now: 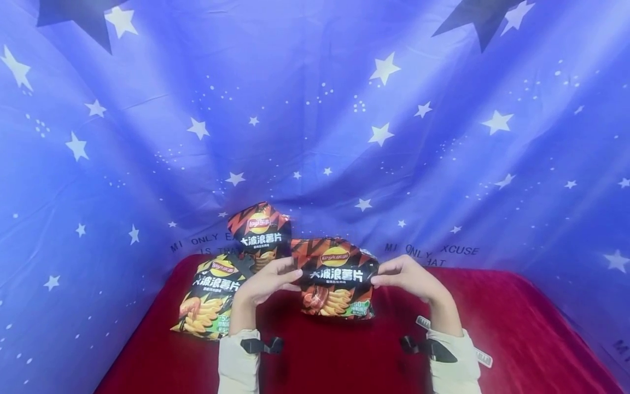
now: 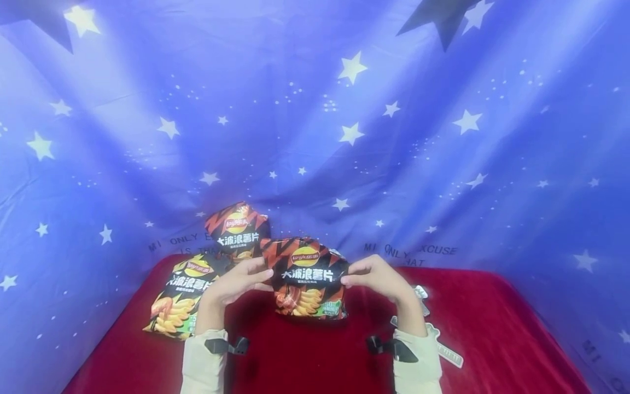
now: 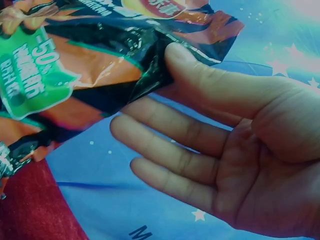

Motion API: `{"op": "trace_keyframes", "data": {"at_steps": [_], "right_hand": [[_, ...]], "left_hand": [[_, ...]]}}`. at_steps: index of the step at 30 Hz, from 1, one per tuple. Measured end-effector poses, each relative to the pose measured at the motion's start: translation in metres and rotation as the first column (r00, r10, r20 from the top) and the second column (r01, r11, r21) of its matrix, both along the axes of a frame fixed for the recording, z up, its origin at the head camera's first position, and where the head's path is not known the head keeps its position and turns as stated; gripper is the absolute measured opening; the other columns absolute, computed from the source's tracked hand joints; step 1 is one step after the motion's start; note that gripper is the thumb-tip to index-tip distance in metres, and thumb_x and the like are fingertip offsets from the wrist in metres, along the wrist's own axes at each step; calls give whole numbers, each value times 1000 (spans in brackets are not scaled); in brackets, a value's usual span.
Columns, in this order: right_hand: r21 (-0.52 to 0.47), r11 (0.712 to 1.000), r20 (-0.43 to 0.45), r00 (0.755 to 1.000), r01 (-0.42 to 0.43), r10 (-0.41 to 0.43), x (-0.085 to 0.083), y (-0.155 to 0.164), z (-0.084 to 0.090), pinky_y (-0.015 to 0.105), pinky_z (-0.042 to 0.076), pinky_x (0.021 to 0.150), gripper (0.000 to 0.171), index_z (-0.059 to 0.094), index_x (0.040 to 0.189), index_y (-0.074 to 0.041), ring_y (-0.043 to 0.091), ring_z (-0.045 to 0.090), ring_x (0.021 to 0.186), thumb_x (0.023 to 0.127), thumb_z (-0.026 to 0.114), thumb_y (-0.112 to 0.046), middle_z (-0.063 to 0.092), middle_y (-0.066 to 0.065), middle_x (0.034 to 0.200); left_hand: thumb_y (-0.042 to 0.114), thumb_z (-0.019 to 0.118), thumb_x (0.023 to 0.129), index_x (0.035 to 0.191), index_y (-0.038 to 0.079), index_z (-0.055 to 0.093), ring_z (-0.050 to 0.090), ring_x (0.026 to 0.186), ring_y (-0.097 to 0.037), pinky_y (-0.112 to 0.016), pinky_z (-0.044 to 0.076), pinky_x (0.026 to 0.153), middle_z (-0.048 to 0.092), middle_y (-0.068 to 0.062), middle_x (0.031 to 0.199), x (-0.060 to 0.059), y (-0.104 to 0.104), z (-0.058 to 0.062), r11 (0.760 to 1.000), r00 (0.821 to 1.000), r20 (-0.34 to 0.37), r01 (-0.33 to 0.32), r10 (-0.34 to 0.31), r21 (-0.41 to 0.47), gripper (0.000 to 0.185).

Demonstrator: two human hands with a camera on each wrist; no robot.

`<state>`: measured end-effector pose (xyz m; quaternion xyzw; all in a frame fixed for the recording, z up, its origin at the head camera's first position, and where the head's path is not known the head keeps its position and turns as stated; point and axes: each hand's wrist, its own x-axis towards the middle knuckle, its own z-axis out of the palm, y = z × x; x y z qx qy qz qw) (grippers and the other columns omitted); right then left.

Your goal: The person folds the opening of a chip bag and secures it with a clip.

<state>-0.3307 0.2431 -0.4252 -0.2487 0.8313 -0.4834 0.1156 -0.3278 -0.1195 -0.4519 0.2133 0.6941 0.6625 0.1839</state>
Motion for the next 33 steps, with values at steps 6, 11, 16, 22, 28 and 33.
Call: {"op": "trace_keyframes", "data": {"at_steps": [6,11,16,22,28,33], "right_hand": [[72,997,-39,999,-21,24,2,-3,-1,29,53,69,14,80,93,-5,9,59,74,91,75,-18,76,14,86],[88,995,-45,997,-53,57,3,-5,-1,29,55,73,16,80,100,-4,9,64,78,91,75,-16,79,12,91],[91,994,-47,997,-59,63,4,-8,-1,28,54,71,16,80,100,-2,5,61,76,91,74,-15,79,12,91],[81,996,-38,998,-37,41,5,-7,1,24,52,71,17,79,99,-1,5,60,75,92,74,-15,78,14,91],[68,998,-39,999,-6,9,4,-6,-1,25,53,75,18,79,100,-1,4,62,79,92,74,-16,79,11,93],[75,997,-50,999,0,4,5,-10,-1,27,53,74,17,80,98,-3,6,61,78,92,75,-18,78,9,89]], "left_hand": [[10,56,104,136,-18,44,65,106,-14,-48,57,97,49,-31,135,-1,-1,-5,999,999,-4,34,-34,-33,44],[10,57,103,118,-13,50,64,98,-16,-47,58,96,54,-16,109,-2,-1,-6,995,1000,-18,16,-18,-98,28],[13,60,102,128,-13,53,65,109,-31,-53,53,102,62,-24,117,-1,-1,-3,976,993,-108,-72,51,-204,38],[17,73,93,148,-3,44,53,134,-41,-57,41,114,52,-27,146,5,7,12,935,950,-212,-276,230,-220,65],[25,84,84,142,14,55,48,141,-30,-56,35,119,57,-9,147,22,36,45,822,726,-493,-569,480,-38,65],[28,80,87,134,15,64,47,144,-30,-61,17,125,65,-4,140,35,68,56,771,578,-689,-635,437,-44,51]]}}
